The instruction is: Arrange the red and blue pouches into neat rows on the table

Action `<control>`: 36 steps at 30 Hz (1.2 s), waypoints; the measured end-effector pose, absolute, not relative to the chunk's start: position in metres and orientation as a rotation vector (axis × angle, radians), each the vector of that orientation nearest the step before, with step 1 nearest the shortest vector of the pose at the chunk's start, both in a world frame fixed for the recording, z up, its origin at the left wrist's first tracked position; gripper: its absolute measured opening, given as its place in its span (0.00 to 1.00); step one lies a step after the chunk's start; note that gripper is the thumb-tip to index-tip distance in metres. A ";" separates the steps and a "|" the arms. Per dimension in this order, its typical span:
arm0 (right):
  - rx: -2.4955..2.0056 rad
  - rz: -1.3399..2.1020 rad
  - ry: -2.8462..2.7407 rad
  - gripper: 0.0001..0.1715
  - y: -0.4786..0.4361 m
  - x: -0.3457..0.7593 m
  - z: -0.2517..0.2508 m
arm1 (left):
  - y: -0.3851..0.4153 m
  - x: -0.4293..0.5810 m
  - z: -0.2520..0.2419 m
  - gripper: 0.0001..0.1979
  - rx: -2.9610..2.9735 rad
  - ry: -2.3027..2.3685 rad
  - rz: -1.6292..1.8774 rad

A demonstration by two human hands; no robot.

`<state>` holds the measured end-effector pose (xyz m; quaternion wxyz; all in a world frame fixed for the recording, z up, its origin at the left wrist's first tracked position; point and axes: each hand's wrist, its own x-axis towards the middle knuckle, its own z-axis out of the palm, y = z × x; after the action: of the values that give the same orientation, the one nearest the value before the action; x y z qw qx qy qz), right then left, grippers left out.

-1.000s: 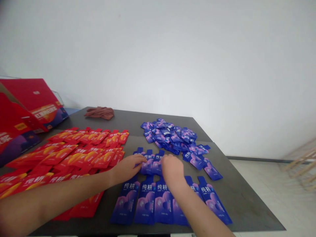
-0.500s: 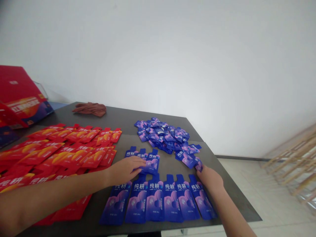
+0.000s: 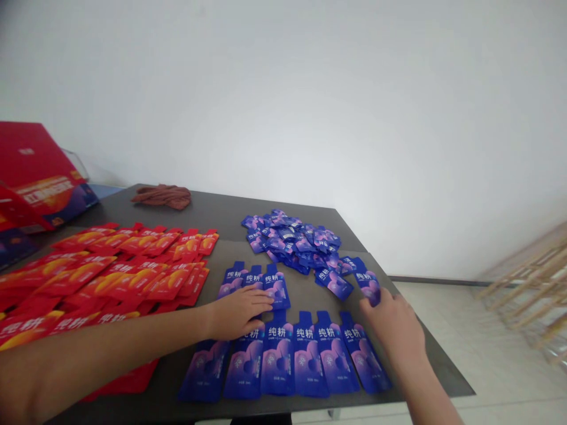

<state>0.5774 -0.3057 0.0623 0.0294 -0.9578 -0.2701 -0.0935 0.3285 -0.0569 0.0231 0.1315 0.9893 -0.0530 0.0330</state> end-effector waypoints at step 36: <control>-2.941 -0.055 -1.140 0.35 -0.251 0.605 0.022 | -0.058 0.341 0.045 0.16 2.830 -0.382 0.363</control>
<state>0.6051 -0.2514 0.0215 -0.0065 -0.9322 -0.3614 -0.0176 0.3412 -0.0578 0.0453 0.1310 0.9746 -0.1314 0.1252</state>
